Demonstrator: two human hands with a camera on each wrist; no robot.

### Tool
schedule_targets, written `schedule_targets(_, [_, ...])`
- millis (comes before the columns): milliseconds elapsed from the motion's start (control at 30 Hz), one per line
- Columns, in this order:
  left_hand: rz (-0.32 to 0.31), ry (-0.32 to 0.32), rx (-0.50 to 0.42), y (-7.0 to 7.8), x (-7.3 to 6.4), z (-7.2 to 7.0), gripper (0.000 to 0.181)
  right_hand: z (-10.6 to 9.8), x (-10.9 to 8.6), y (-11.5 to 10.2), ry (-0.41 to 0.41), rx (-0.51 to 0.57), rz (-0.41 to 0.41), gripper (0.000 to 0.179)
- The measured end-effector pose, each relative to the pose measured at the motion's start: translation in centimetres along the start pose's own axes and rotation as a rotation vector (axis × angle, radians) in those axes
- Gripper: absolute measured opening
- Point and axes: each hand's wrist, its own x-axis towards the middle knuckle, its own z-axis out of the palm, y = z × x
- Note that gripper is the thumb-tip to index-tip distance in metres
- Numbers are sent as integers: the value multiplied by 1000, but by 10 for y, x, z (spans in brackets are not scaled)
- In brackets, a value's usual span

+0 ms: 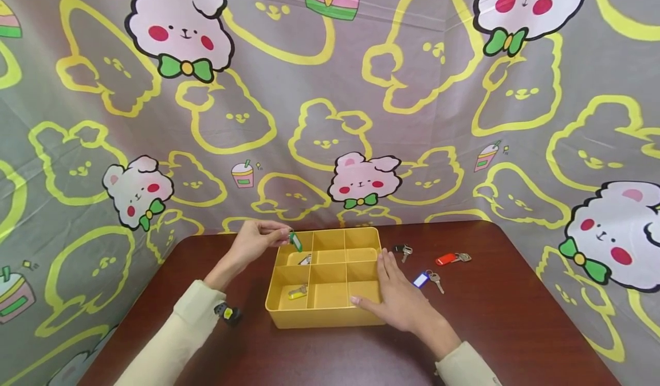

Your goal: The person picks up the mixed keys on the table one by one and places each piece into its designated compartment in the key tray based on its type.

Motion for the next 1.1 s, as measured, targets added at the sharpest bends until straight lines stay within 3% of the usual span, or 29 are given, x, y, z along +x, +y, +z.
schedule_targets(600, [-9, -31, -65, 8, 20, 8, 18, 1, 0, 1, -3, -5, 9, 122])
schedule_targets(1100, [13, -32, -21, 16, 30, 24, 17, 1, 0, 2, -9, 0, 6, 122])
